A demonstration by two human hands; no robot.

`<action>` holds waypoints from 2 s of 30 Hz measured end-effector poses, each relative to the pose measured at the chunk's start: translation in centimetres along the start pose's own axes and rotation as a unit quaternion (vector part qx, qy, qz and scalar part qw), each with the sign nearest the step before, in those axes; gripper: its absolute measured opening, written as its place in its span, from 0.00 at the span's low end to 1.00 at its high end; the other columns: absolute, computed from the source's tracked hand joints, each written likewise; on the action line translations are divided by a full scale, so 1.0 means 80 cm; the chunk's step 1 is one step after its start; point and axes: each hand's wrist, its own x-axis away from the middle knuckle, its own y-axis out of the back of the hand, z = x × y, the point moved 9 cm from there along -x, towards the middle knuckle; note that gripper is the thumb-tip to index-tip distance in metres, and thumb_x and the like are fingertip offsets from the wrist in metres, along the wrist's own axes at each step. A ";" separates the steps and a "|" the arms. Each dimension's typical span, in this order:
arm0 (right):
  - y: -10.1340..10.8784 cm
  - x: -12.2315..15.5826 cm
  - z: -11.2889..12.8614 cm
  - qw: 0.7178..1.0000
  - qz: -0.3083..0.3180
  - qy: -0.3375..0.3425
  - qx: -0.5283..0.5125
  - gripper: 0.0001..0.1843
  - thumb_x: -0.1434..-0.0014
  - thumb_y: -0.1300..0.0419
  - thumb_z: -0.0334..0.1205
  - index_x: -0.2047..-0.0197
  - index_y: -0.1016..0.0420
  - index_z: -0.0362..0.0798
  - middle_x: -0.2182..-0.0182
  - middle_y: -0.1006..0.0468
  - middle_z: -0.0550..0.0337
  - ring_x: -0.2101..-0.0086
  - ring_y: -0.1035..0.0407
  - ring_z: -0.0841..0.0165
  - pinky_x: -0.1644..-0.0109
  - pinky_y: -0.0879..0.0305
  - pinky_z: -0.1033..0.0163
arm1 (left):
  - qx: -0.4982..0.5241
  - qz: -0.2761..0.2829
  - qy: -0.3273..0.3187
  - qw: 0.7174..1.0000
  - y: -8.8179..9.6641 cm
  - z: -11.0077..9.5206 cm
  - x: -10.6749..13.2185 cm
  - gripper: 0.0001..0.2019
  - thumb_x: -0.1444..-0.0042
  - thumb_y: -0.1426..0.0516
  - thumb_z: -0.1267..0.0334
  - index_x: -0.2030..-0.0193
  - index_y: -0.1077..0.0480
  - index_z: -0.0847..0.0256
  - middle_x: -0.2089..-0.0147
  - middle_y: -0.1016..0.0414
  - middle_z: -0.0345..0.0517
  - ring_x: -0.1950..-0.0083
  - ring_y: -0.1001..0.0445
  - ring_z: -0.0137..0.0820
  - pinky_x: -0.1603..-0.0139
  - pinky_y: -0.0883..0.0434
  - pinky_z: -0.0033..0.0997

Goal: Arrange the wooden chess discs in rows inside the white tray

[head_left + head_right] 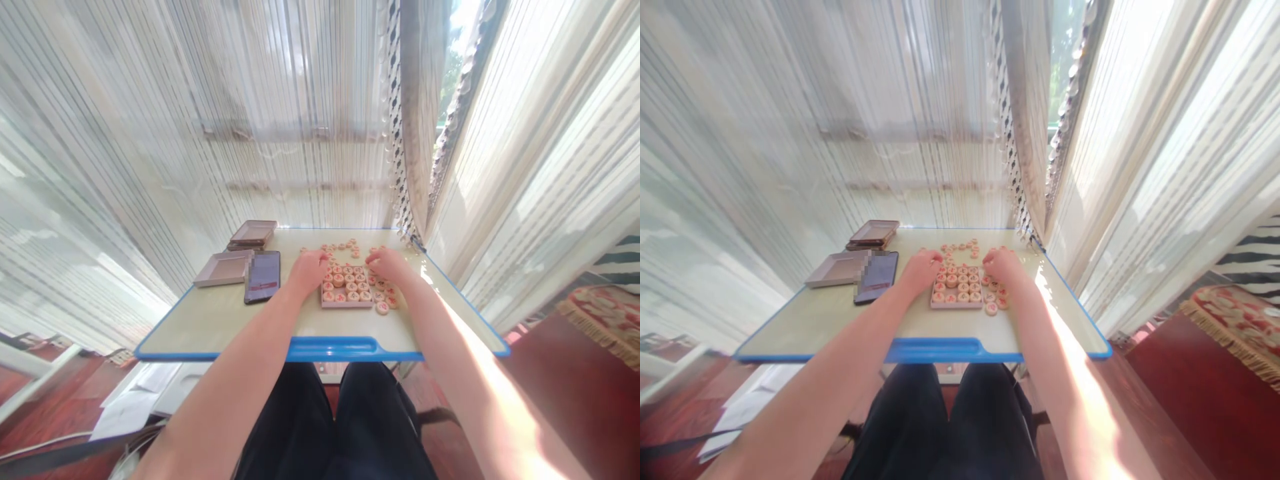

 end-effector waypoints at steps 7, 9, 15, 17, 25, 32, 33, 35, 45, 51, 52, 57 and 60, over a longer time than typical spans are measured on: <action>-0.004 -0.002 -0.009 0.999 0.021 -0.036 -0.001 0.13 0.50 0.44 0.40 0.63 0.20 0.53 0.68 0.20 0.60 0.69 0.28 0.68 0.66 0.38 0.67 | -0.018 0.001 -0.010 1.000 0.000 -0.001 -0.001 0.14 0.46 0.53 0.69 0.62 0.26 0.62 0.60 0.22 0.48 0.55 0.27 0.35 0.50 0.32 0.34; -0.004 -0.004 -0.008 0.999 0.018 -0.030 0.001 0.13 0.50 0.45 0.41 0.65 0.20 0.51 0.70 0.20 0.58 0.71 0.29 0.68 0.68 0.39 0.67 | -0.021 0.000 -0.015 1.000 0.000 -0.002 0.000 0.14 0.46 0.52 0.69 0.62 0.26 0.61 0.60 0.23 0.48 0.54 0.28 0.35 0.50 0.32 0.34; 0.000 -0.005 -0.011 0.999 0.006 -0.045 0.009 0.12 0.50 0.45 0.40 0.65 0.21 0.51 0.69 0.20 0.56 0.72 0.29 0.67 0.70 0.38 0.66 | -0.007 -0.005 -0.025 1.000 -0.001 -0.006 0.001 0.13 0.46 0.52 0.69 0.64 0.26 0.61 0.62 0.22 0.47 0.55 0.28 0.37 0.51 0.31 0.36; -0.002 -0.006 -0.013 0.998 0.011 -0.053 0.012 0.12 0.51 0.44 0.39 0.65 0.21 0.51 0.67 0.20 0.57 0.69 0.28 0.66 0.68 0.37 0.66 | -0.006 -0.006 -0.021 1.000 0.000 -0.007 0.001 0.13 0.46 0.51 0.69 0.64 0.26 0.61 0.62 0.22 0.46 0.55 0.28 0.36 0.51 0.31 0.36; 0.019 0.003 -0.004 0.995 -0.047 -0.059 -0.068 0.17 0.52 0.42 0.39 0.57 0.24 0.48 0.62 0.20 0.56 0.62 0.29 0.63 0.61 0.36 0.62 | 0.000 -0.010 -0.025 1.000 0.003 -0.008 0.001 0.13 0.46 0.51 0.69 0.63 0.26 0.62 0.62 0.22 0.48 0.55 0.28 0.36 0.50 0.32 0.36; 0.026 0.057 0.110 0.966 -0.007 0.187 -0.176 0.10 0.50 0.40 0.41 0.63 0.21 0.52 0.65 0.21 0.62 0.63 0.30 0.68 0.57 0.37 0.64 | -0.003 -0.010 -0.032 0.999 0.002 -0.007 0.000 0.12 0.47 0.51 0.68 0.64 0.26 0.61 0.62 0.23 0.47 0.55 0.29 0.37 0.49 0.32 0.36; 0.021 0.061 0.118 0.967 0.009 0.197 -0.164 0.09 0.50 0.39 0.41 0.64 0.21 0.53 0.66 0.21 0.62 0.63 0.30 0.68 0.57 0.37 0.64 | -0.003 -0.009 -0.031 0.999 0.001 -0.007 0.001 0.12 0.47 0.51 0.69 0.64 0.26 0.61 0.62 0.23 0.47 0.55 0.29 0.37 0.49 0.33 0.36; 0.012 0.066 0.126 0.969 0.027 0.202 -0.138 0.07 0.50 0.40 0.42 0.66 0.21 0.55 0.69 0.21 0.63 0.63 0.31 0.67 0.60 0.38 0.64 | -0.001 -0.009 -0.030 1.000 0.001 -0.006 0.001 0.12 0.47 0.51 0.69 0.64 0.26 0.61 0.62 0.22 0.46 0.55 0.29 0.37 0.49 0.33 0.36; 0.003 0.068 0.133 0.972 0.050 0.214 -0.083 0.04 0.50 0.40 0.39 0.72 0.23 0.55 0.73 0.22 0.64 0.62 0.32 0.65 0.61 0.39 0.64 | -0.006 -0.003 -0.032 0.999 0.004 -0.010 0.002 0.12 0.47 0.51 0.69 0.64 0.26 0.61 0.62 0.23 0.47 0.55 0.29 0.37 0.50 0.32 0.36; 0.003 0.069 0.136 0.974 0.053 0.212 -0.059 0.04 0.50 0.40 0.41 0.72 0.22 0.55 0.72 0.23 0.62 0.62 0.33 0.63 0.61 0.40 0.63 | -0.011 0.005 -0.037 0.999 0.004 -0.015 0.003 0.11 0.47 0.51 0.69 0.65 0.26 0.61 0.63 0.23 0.46 0.56 0.29 0.37 0.51 0.32 0.35; 0.004 0.070 0.137 0.973 0.052 0.217 -0.059 0.05 0.50 0.40 0.40 0.72 0.22 0.54 0.72 0.23 0.62 0.62 0.32 0.64 0.61 0.39 0.63 | -0.016 0.008 -0.039 0.999 0.003 -0.016 0.003 0.11 0.47 0.51 0.69 0.65 0.26 0.61 0.63 0.23 0.46 0.55 0.29 0.37 0.51 0.32 0.35; 0.005 0.073 0.141 0.968 0.058 0.235 -0.065 0.08 0.50 0.42 0.35 0.76 0.23 0.54 0.72 0.22 0.64 0.65 0.32 0.66 0.56 0.39 0.62 | -0.036 0.015 -0.046 0.998 -0.001 -0.015 0.002 0.12 0.47 0.51 0.70 0.64 0.26 0.61 0.62 0.23 0.46 0.54 0.29 0.36 0.50 0.32 0.35; 0.003 0.071 0.139 0.968 0.063 0.230 -0.076 0.09 0.50 0.42 0.34 0.75 0.22 0.56 0.70 0.21 0.65 0.64 0.32 0.66 0.55 0.38 0.62 | -0.035 0.015 -0.048 0.998 0.000 -0.015 0.002 0.12 0.47 0.51 0.70 0.64 0.26 0.61 0.62 0.23 0.46 0.54 0.29 0.36 0.50 0.32 0.35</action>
